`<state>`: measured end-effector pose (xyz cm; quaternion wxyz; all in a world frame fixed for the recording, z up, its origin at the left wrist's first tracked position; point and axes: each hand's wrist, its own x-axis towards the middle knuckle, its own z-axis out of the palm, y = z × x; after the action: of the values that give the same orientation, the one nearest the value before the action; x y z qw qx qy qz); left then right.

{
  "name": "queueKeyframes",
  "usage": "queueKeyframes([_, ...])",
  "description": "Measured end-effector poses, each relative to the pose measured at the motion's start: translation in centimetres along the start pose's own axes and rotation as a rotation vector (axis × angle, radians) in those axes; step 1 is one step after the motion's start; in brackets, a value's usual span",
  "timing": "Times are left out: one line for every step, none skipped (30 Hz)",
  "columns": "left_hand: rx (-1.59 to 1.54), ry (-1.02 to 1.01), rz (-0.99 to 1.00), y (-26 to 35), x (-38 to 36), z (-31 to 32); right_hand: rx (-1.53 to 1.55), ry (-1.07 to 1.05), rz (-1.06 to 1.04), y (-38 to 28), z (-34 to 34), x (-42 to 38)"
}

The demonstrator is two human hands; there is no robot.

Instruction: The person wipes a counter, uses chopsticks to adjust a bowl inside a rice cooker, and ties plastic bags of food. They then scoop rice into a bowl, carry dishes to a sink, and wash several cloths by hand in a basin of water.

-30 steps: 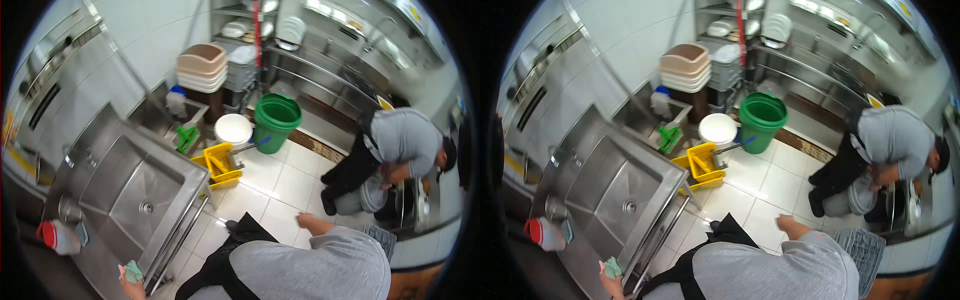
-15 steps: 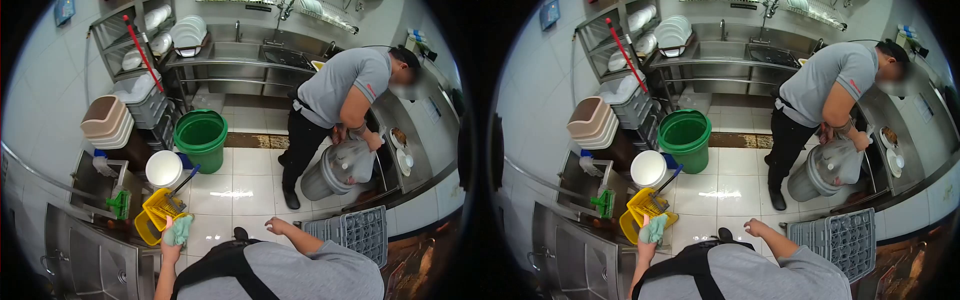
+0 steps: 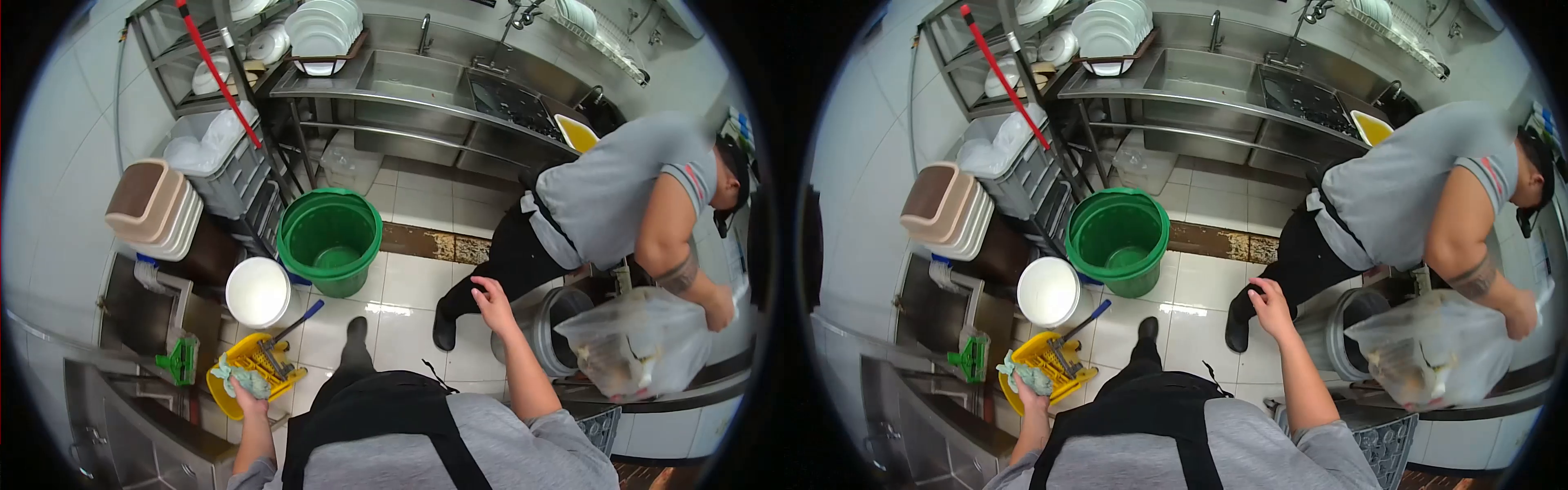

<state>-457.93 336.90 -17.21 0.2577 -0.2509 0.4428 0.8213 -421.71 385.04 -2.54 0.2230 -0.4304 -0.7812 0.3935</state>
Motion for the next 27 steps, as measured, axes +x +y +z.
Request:
queueKeyframes([0.038,-0.018,0.042,-0.2,3.3,0.9,-0.015,-0.009,-0.01,-0.6,0.4,2.3])
queueKeyframes([0.052,-0.032,0.033,-0.7,6.5,2.4,-0.014,0.009,0.003,-0.9,0.8,4.7])
queueKeyframes([0.036,-0.002,0.008,-1.4,8.4,5.9,-0.042,0.003,-0.007,-1.2,1.0,6.8])
queueKeyframes([0.022,0.029,-0.021,-2.3,10.0,9.6,-0.073,-0.003,-0.012,-1.5,0.9,8.9])
queueKeyframes([0.043,0.016,-0.041,-3.0,11.3,13.9,-0.058,-0.031,0.017,-2.3,0.7,10.8])
queueKeyframes([0.097,-0.037,-0.028,-3.8,12.7,18.8,-0.061,-0.009,0.042,-3.1,0.5,12.6])
queueKeyframes([0.147,-0.096,-0.014,-5.0,13.8,24.3,-0.055,-0.019,0.019,-4.0,0.3,14.5])
queueKeyframes([0.13,-0.191,-0.039,-6.0,13.3,30.6,-0.05,-0.033,-0.003,-4.8,0.1,16.4])
queueKeyframes([0.158,-0.477,-0.151,-7.0,14.9,34.6,-0.054,-0.013,0.019,-5.4,-0.1,18.1])
queueKeyframes([0.148,-0.527,-0.178,-8.3,13.2,40.7,-0.013,-0.045,-0.031,-6.1,-0.3,20.0])
queueKeyframes([0.158,-0.63,-0.25,-9.1,11.5,45.8,0.029,-0.076,-0.084,-6.6,-0.5,21.5])
queueKeyframes([0.136,-0.737,-0.244,-10.6,9.9,50.3,0.026,-0.06,-0.067,-7.2,-0.5,22.9])
queueKeyframes([0.15,-0.83,-0.292,-12.4,9.1,53.7,0.049,-0.121,-0.091,-7.8,-0.5,24.5])
queueKeyframes([0.184,-0.955,-0.333,-14.2,8.4,56.7,0.073,-0.18,-0.12,-8.4,-0.5,26.1])
queueKeyframes([0.147,-1.022,-0.383,-15.9,6.6,59.8,0.1,-0.225,-0.127,-9.4,-0.8,27.6])
queueKeyframes([0.2,-1.058,-0.429,-17.2,5.1,62.1,0.126,-0.274,-0.136,-9.9,-1.0,29.1])
queueKeyframes([0.193,-1.059,-0.508,-18.6,4.1,63.8,0.121,-0.296,-0.184,-8.9,-0.8,30.7])
queueKeyframes([0.19,-1.05,-0.584,-19.6,3.1,64.9,0.26,-0.355,-0.126,-7.9,-0.6,32.3])
queueKeyframes([0.173,-1.035,-0.64,-20.4,2.0,66.2,0.258,-0.34,-0.188,-7.2,-0.7,33.8])
queueKeyframes([0.157,-1.028,-0.691,-21.2,1.3,67.4,0.254,-0.318,-0.257,-6.7,-1.0,35.3])
queueKeyframes([0.133,-1.072,-0.689,-22.2,1.4,68.2,0.358,-0.362,-0.12,-6.6,-1.6,36.3])
queueKeyframes([0.149,-1.078,-0.693,-22.9,2.1,68.8,0.368,-0.348,-0.119,-5.9,-1.8,37.6])
queueKeyframes([0.187,-1.073,-0.719,-23.4,3.2,69.4,0.383,-0.369,-0.043,-5.0,-1.8,39.1])
queueKeyframes([0.222,-1.071,-0.745,-23.8,4.4,70.2,0.393,-0.39,0.031,-4.5,-1.8,40.5])
queueKeyframes([0.265,-1.116,-0.736,-24.2,5.2,71.6,0.447,-0.352,0.134,-4.4,-1.6,41.7])
queueKeyframes([0.277,-1.121,-0.743,-25.0,5.9,72.7,0.453,-0.34,0.137,-4.2,-1.5,43.0])
queueKeyframes([0.314,-1.095,-0.693,-25.8,6.4,74.2,0.65,-0.312,0.226,-3.9,-1.4,44.6])
